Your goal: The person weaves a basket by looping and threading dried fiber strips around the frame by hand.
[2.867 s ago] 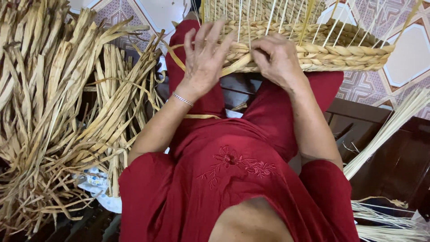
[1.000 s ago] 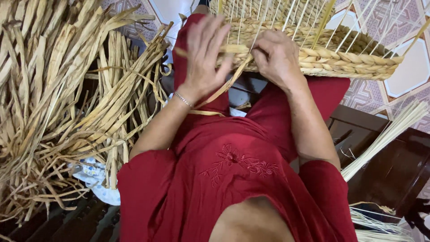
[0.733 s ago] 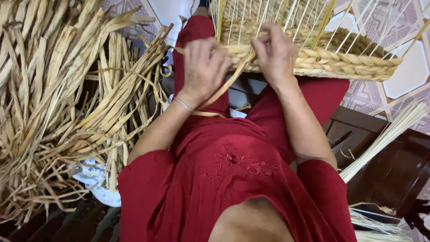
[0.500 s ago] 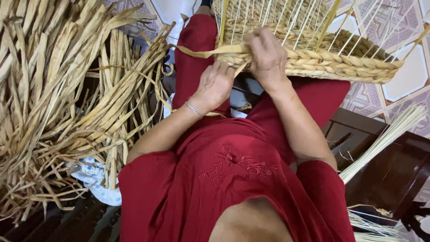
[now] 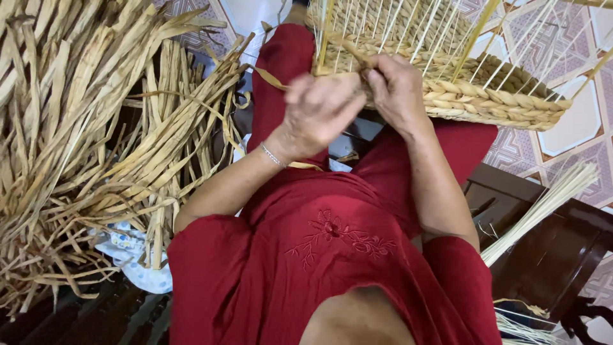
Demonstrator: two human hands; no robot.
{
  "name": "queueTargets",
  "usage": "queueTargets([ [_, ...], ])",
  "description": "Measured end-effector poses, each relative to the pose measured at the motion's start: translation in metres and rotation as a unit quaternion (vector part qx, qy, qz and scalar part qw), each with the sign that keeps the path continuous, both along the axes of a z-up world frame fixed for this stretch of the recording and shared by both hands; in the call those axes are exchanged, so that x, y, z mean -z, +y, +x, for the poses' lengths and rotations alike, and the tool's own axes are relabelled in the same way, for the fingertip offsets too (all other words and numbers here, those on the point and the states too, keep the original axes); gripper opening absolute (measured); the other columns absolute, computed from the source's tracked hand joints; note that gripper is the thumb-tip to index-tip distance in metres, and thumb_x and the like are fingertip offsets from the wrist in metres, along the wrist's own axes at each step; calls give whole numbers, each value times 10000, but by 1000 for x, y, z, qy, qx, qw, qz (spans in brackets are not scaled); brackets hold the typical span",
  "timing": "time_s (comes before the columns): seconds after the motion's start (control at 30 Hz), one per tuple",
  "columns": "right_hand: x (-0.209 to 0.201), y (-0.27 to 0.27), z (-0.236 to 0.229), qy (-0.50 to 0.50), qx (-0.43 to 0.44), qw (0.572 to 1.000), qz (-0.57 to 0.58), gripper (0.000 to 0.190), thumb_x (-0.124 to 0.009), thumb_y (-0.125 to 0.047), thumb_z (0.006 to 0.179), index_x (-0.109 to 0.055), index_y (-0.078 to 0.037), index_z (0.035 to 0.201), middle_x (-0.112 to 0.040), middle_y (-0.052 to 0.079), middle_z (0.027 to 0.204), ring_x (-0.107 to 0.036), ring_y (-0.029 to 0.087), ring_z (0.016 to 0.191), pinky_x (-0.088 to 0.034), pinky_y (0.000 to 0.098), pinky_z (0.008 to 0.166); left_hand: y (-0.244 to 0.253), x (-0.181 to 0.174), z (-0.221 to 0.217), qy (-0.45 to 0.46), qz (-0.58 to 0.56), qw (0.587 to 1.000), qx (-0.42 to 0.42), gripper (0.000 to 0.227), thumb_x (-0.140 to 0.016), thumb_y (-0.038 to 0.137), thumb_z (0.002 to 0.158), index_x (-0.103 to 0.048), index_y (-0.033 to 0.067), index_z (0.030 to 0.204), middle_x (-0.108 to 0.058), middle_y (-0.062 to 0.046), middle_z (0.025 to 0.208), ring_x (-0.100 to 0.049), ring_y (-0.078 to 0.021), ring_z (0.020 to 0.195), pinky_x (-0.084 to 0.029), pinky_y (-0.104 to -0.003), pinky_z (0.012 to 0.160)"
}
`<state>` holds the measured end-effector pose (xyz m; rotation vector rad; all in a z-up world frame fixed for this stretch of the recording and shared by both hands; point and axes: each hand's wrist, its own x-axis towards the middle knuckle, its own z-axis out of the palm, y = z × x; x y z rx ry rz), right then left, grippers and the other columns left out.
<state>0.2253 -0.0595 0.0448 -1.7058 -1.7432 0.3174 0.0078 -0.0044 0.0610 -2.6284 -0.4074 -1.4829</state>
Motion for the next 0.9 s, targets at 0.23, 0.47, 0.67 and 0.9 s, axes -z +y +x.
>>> queueTargets([
  [0.23,1,-1,5,51,-15,998,-43,66,-679,-21,1020,-689,-34,1084,-627,124,902,-606,262,826,-503,365,754,51,66,50,74,-384,920,20,336,-680,114,1008,-586,-34,1294,-666,-168,929,-676,-347,829,-547,-455,715],
  [0.47,16,3,3,38,7,999,-6,97,-710,-22,1018,-714,-20,1115,-649,147,939,-630,258,889,-510,375,798,48,91,50,-121,-646,743,128,186,-558,125,993,-687,23,1080,-746,-161,952,-779,-268,824,-625,-389,764],
  [0.67,24,13,-10,119,92,987,-57,122,-755,-114,976,-770,-125,1097,-722,27,932,-671,114,796,-578,321,696,9,56,16,-146,-660,690,258,179,-595,138,1064,-697,34,1166,-735,-159,1134,-748,-252,1063,-611,-378,976],
  [0.9,5,2,-10,-35,-51,998,12,150,-763,-98,986,-796,-83,1132,-742,40,893,-489,181,789,-438,340,708,46,22,3,23,-117,987,-104,362,-728,294,767,-644,87,1053,-687,-201,1089,-618,-350,1056,-390,-463,958],
])
